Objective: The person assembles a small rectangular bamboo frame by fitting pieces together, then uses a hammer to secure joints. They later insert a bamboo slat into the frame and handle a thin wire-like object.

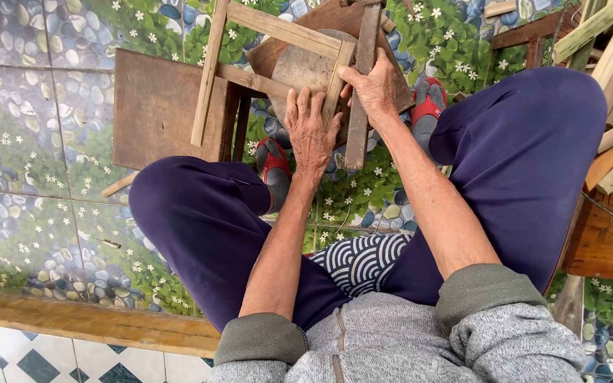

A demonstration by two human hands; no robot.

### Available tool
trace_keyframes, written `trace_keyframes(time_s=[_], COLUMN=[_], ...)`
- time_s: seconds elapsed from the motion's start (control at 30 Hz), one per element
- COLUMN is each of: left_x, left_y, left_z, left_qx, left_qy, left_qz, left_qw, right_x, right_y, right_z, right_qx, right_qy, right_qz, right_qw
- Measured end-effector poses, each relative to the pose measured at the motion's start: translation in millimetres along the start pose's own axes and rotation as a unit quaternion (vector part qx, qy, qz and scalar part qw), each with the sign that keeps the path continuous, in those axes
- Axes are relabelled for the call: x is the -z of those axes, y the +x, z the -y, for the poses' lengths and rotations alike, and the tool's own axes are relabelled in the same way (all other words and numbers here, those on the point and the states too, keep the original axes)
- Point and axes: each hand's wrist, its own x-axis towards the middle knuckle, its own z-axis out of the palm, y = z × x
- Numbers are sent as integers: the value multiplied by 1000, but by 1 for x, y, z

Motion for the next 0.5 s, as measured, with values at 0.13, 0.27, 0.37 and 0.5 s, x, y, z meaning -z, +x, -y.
trace_keyframes(time_s=[0.13,0.27,0.37,0.5], left_x=[0,4,15,25], left_y=[1,0,-1,1], left_z=[0,-2,-8,0], left_qx=[3,4,12,-11], left_qy=[4,-13,-90,-84], left_qz=[0,14,5,33], left_qw=[1000,1000,996,996], right_x=[0,2,0,2], right_y=[1,3,3,6], right_z=[-3,-12,-9,-16], right_qx=[21,50,37,42], right_qy=[17,16,17,-15], right_qz=[11,19,7,3], right_qw=[1000,998,999,999])
